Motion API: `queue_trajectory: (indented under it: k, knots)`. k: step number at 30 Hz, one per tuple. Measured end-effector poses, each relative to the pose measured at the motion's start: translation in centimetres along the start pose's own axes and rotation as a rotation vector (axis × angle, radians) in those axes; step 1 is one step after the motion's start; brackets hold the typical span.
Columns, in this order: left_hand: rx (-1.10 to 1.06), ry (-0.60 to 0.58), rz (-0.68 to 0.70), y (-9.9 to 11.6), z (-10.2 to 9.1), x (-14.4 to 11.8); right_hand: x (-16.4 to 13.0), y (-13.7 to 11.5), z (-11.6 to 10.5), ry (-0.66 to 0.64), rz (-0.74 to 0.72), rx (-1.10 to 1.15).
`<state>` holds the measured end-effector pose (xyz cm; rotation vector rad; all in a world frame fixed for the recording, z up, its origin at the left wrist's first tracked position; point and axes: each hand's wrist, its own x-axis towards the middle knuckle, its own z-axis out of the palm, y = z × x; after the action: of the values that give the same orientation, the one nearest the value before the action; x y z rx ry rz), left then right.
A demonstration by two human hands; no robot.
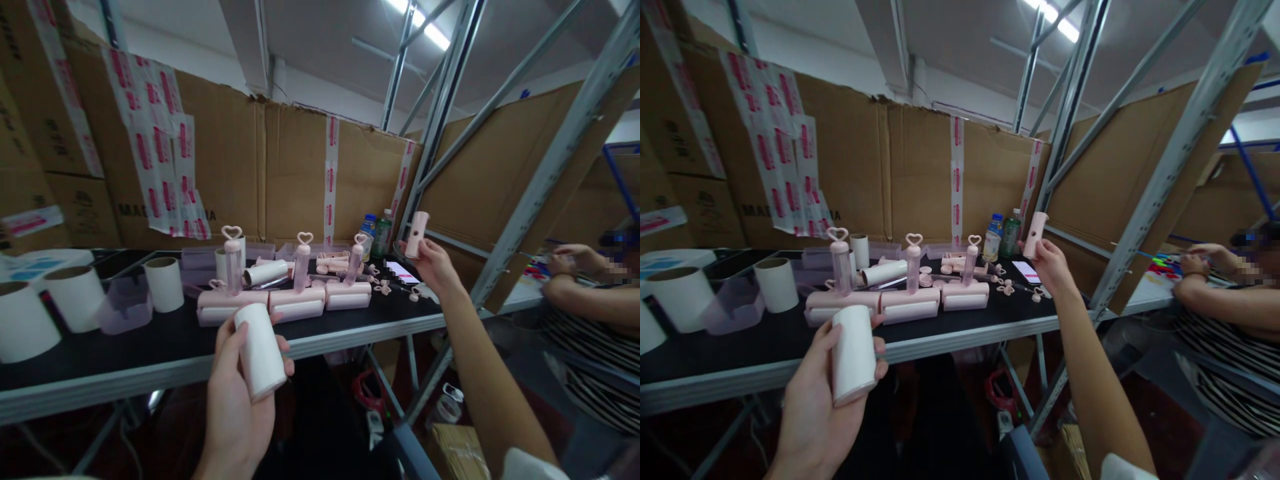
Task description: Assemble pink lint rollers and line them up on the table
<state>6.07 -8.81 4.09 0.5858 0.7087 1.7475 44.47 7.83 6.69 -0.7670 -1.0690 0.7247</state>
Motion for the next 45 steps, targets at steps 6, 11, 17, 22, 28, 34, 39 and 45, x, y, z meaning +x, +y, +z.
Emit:
queue_trajectory:
  k: [6, 11, 17, 22, 28, 34, 39, 45]
  knots:
    - [-0.001, -0.007, -0.054, -0.6, 0.0, -0.4, -8.7, -3.7, -0.2, 0.106, -0.054, 0.28]
    - [0.002, -0.022, -0.07, -1.1, 0.2, -0.7, -13.7, -5.7, 3.1, 0.185, -0.024, 0.342]
    - [-0.006, -0.006, -0.084, -1.1, 0.5, -1.0, -18.7, -7.5, 10.0, 0.155, -0.059, 0.207]
    - [0.003, 0.001, -0.093, -0.8, 0.4, -1.3, -21.9, -6.5, 14.0, -0.081, 0.132, 0.112]
    - [0.058, -0.029, -0.063, -1.4, 0.5, -1.7, -24.9, -4.3, 17.0, -0.333, 0.353, -0.022]
    - [0.112, 0.029, -0.093, -1.8, 0.7, -2.1, -26.2, -3.1, 18.0, -0.437, 0.339, -0.172]
    - [0.175, 0.048, -0.02, -2.2, 0.6, -2.2, -26.2, -2.8, 18.1, -0.439, 0.279, -0.25]
    - [0.264, -0.066, 0.062, -2.5, 0.7, -2.5, -26.0, -3.0, 18.1, -0.382, 0.259, -0.291]
